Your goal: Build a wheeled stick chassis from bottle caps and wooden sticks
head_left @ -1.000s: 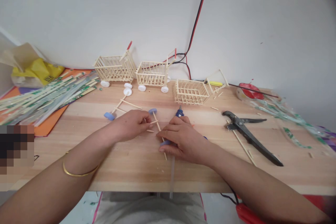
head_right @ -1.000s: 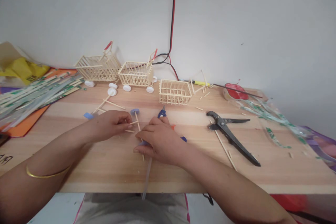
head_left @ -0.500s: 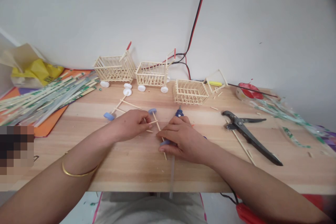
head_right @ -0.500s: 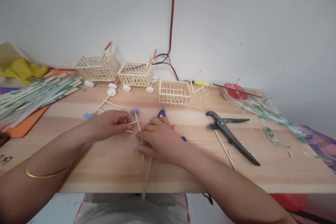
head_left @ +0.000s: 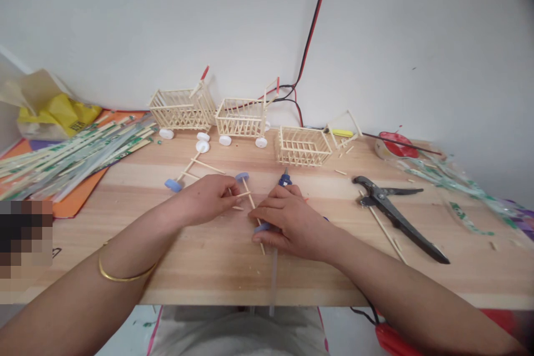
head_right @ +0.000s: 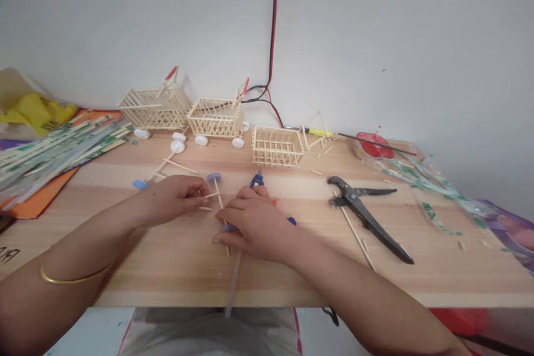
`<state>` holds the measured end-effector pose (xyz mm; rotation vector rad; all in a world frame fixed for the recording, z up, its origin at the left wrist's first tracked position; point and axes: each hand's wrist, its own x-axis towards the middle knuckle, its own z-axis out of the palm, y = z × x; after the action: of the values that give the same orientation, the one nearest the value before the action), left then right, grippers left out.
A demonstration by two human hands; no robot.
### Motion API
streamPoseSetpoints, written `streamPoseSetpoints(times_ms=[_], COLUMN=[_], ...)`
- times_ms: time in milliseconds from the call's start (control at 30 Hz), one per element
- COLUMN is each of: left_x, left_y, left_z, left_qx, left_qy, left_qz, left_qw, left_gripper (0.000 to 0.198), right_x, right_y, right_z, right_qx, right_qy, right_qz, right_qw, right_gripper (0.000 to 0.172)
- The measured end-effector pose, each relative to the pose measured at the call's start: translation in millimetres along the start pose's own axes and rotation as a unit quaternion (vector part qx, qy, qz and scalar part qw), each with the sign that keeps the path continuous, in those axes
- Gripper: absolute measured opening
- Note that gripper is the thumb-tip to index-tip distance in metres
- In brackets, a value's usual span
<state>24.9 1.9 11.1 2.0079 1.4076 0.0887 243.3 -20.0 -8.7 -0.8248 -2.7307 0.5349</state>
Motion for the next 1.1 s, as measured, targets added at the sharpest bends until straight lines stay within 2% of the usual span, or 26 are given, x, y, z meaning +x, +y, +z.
streamPoseSetpoints(times_ms=[1100], left_x=[-1.4], left_y=[1.8], left_z=[-1.2], left_qx=[-0.009], left_qy=[-0.005], left_qz=[-0.007], left_qw=[1.0], left_gripper=[0.02], right_x=[-0.1], right_y=[0.2], right_z=[0.0], right_qx=[0.005], right_qy=[-0.006], right_qz=[0.001], right_qw=[1.0], right_gripper=[0.033])
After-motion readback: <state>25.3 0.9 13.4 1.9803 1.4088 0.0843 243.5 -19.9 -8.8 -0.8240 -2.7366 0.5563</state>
